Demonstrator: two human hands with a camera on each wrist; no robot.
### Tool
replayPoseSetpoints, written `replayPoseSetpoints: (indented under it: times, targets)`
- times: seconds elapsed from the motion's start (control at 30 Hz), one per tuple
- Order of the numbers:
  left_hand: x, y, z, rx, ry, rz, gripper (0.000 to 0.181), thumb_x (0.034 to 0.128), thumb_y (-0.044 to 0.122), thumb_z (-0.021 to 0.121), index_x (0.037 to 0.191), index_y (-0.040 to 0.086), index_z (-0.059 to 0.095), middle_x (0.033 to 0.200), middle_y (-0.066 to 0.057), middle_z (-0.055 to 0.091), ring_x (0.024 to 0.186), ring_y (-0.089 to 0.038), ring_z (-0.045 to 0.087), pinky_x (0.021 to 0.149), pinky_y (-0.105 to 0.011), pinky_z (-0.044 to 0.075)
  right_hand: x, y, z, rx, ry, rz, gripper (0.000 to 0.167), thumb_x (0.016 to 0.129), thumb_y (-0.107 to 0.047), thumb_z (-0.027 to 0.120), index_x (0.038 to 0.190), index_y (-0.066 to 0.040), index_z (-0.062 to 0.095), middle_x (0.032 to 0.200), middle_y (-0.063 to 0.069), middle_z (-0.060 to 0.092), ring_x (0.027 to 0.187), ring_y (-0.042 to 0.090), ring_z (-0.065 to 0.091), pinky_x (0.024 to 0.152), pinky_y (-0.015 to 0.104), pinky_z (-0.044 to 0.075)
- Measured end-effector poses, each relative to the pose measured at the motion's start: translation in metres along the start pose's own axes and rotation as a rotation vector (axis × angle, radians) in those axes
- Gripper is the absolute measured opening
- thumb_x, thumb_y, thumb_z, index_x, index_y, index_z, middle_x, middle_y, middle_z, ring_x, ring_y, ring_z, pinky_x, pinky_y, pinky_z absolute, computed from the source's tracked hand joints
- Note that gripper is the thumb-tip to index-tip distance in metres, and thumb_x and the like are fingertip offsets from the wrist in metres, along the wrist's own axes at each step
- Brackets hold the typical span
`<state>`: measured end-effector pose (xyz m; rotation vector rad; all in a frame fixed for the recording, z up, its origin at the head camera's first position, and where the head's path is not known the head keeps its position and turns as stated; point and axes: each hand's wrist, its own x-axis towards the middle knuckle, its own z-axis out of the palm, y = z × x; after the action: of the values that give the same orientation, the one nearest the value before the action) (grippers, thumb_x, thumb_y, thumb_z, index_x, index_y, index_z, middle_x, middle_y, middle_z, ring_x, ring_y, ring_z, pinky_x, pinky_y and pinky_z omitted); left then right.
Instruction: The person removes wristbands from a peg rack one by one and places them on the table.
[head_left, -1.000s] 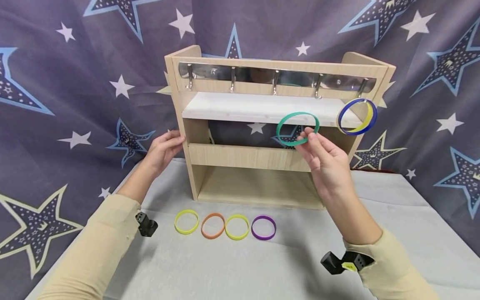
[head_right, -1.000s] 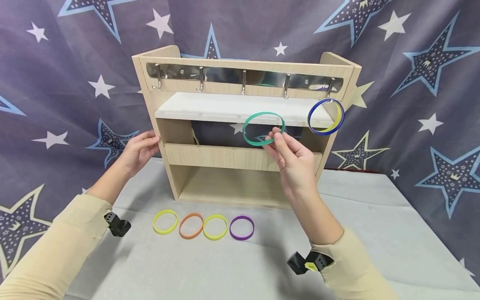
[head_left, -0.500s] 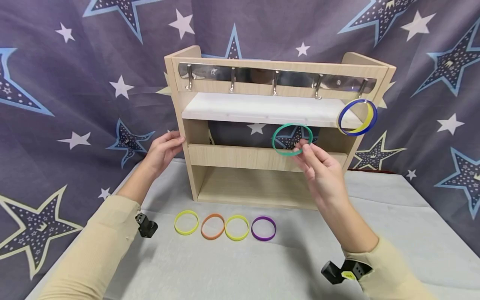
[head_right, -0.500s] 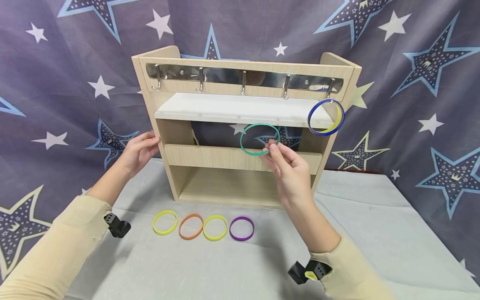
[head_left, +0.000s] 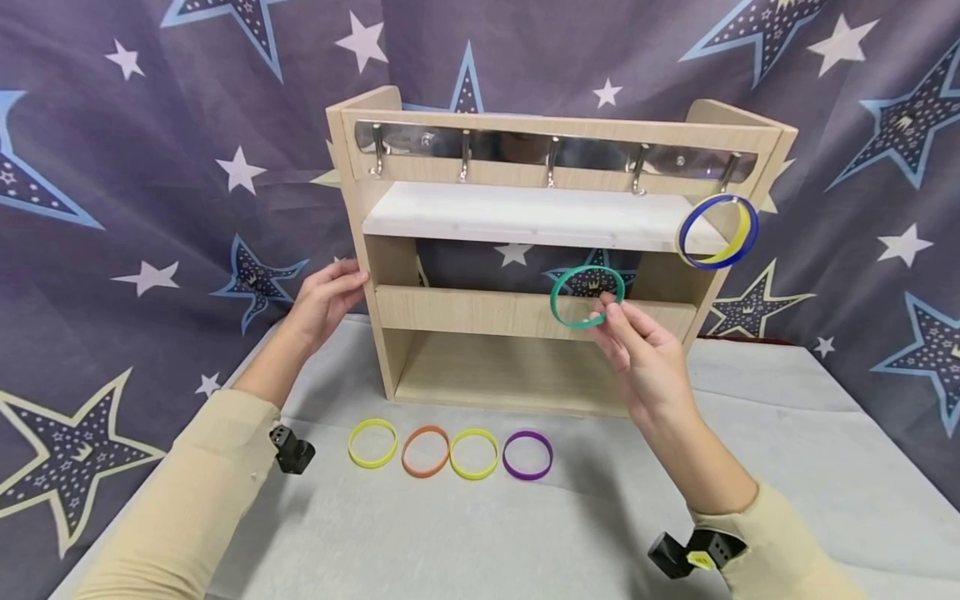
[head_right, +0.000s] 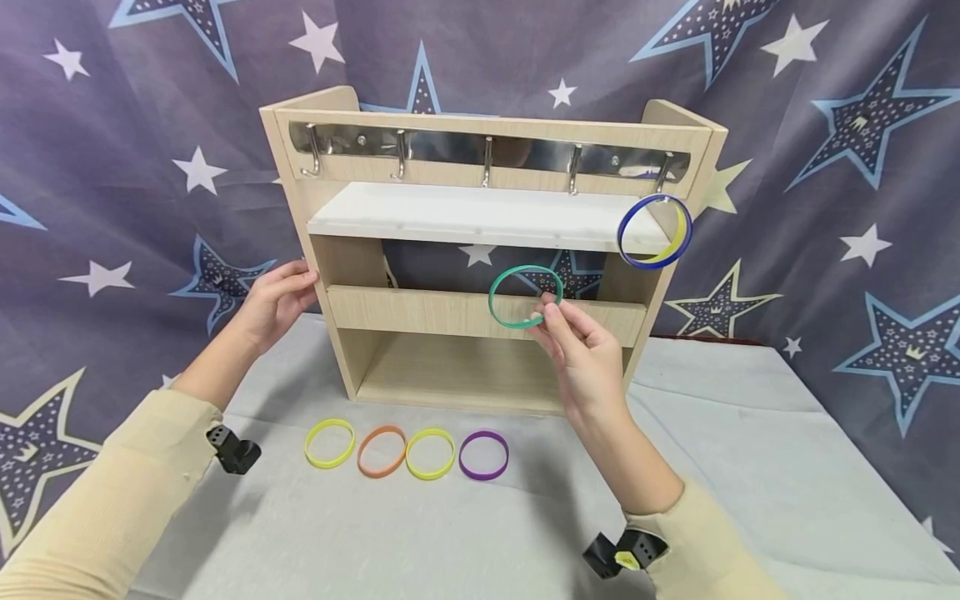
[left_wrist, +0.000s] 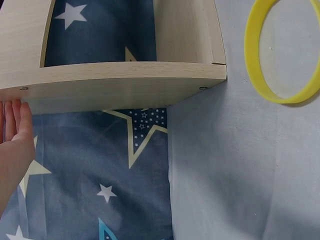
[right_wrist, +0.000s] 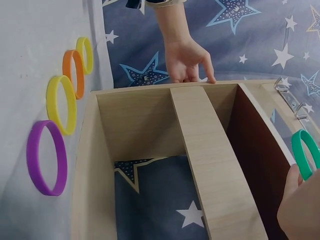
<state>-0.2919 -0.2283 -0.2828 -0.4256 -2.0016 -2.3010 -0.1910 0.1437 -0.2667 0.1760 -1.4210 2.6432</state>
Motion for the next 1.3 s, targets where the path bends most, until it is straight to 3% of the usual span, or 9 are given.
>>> replayPoseSetpoints:
  times: [0.9, 1.3]
  targets:
    - [-0.001, -0.002, 0.000, -0.032, 0.005, -0.019, 0.018, 0.0960, 0.007, 0.048, 0.114, 0.005, 0.050, 0.106, 0.005, 0.060, 0.100, -0.005, 0.061, 0.098, -0.017, 0.044, 0.001, 0.012, -0.018, -0.019, 0.052, 0.086, 0.020, 0.093, -0.004, 0.058, 0.087, -0.017, 0.072, 0.080, -0.003, 0.073, 0.077, 0.007, 0.070, 0.079, 0.018, 0.058]
    - [0.000, 0.001, 0.000, -0.036, 0.003, -0.036, 0.020, 0.0955, 0.008, 0.048, 0.115, 0.006, 0.049, 0.108, 0.004, 0.059, 0.102, -0.005, 0.060, 0.105, -0.020, 0.042, 0.001, 0.014, -0.022, -0.033, 0.056, 0.099, 0.019, 0.093, -0.004, 0.059, 0.088, -0.017, 0.072, 0.079, -0.001, 0.073, 0.075, 0.007, 0.071, 0.078, 0.017, 0.058]
